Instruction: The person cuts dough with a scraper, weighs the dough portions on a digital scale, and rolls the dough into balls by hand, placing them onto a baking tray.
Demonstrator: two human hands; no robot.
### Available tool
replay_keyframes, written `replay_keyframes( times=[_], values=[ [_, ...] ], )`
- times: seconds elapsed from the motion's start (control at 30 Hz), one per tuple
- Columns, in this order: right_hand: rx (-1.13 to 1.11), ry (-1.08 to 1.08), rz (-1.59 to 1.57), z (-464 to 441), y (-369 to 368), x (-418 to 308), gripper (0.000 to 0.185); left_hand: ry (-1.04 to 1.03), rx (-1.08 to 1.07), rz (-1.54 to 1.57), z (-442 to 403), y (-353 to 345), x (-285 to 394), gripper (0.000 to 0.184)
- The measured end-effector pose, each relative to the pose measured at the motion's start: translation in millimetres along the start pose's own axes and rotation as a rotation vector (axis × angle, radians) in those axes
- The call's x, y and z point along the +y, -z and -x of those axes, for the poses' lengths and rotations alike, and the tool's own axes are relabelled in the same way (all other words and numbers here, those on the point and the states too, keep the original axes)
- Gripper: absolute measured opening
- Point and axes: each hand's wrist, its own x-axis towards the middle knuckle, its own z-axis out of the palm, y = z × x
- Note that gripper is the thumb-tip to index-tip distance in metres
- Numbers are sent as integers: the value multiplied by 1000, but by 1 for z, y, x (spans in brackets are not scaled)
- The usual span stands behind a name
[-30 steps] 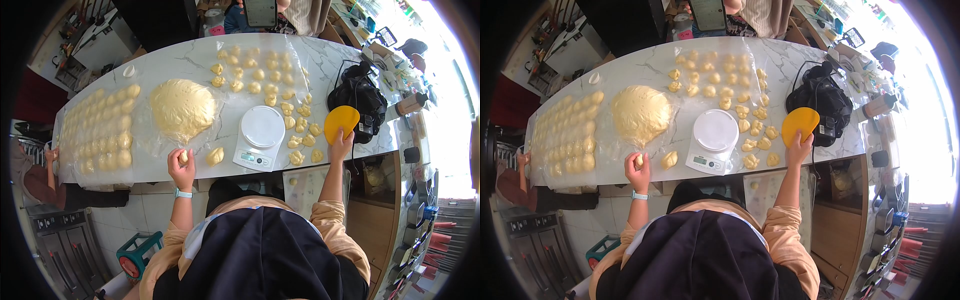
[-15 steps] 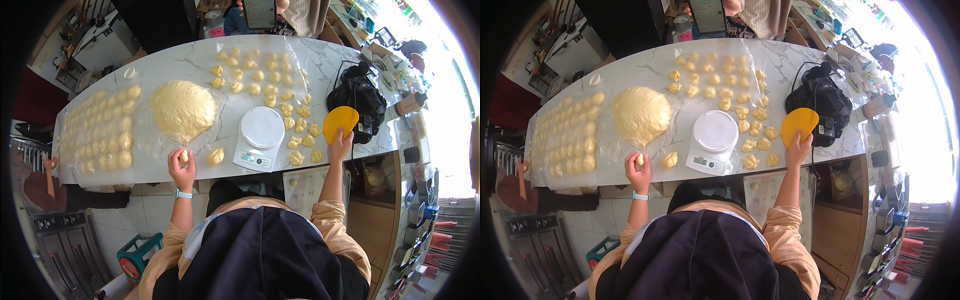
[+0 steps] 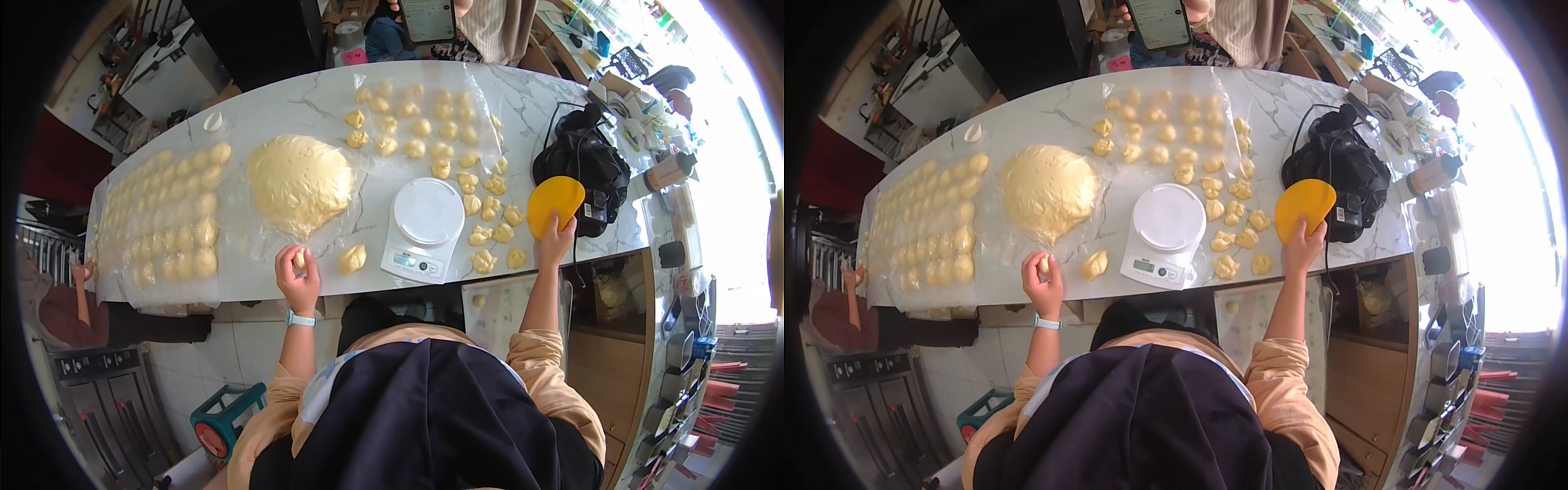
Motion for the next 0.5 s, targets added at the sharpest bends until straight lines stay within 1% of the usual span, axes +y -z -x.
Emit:
replay_keyframes(
  times=[0.5],
  values=[
    [-3, 11, -10, 0, 0, 1, 28, -13, -11, -14, -2, 1, 4, 15]
  ],
)
